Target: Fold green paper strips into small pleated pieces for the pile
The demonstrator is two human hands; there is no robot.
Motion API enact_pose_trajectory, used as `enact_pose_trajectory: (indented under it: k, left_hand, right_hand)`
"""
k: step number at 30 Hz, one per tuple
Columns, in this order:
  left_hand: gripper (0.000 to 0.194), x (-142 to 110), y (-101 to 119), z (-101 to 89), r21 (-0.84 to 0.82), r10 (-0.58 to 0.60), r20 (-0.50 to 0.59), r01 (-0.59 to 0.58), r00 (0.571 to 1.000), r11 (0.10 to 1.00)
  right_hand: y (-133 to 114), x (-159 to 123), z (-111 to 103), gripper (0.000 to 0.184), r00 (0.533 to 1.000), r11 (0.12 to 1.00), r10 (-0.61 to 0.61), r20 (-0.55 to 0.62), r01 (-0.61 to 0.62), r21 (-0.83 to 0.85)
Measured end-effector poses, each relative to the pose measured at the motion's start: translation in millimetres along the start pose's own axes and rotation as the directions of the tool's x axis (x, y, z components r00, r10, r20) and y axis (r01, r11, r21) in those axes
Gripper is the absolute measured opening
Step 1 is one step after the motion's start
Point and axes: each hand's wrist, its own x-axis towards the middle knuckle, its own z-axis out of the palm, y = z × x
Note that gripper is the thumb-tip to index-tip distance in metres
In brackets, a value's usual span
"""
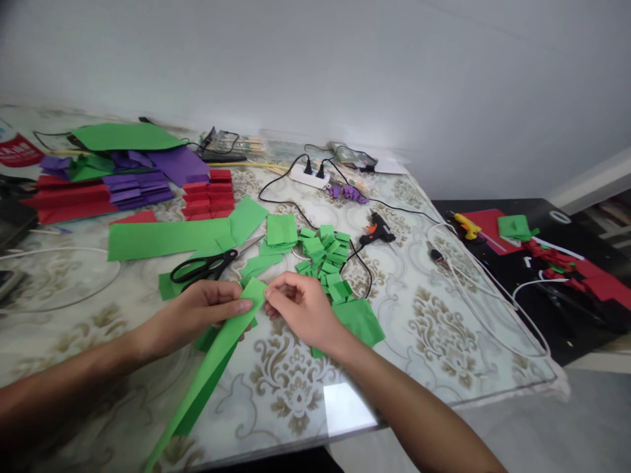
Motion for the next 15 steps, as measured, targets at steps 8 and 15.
enact_pose_trajectory:
  k: [8,15]
  left_hand:
    - [0.048,-0.6,-1.4,1.7,-0.018,-0.005,-0.026,0.005,1.0,1.0]
    - [0.046,-2.2,-1.0,1.8,-0.034,-0.003,-0.033,0.002,0.999,0.999]
  right_hand:
    - [-0.1,-0.8,-0.3,0.023,1.0,1.0,0.019,0.019,-0.019,0.017]
    - [-1.2,-1.3,-0.5,0.019,0.999,0.998,0.027,0.034,-0.029,0.055]
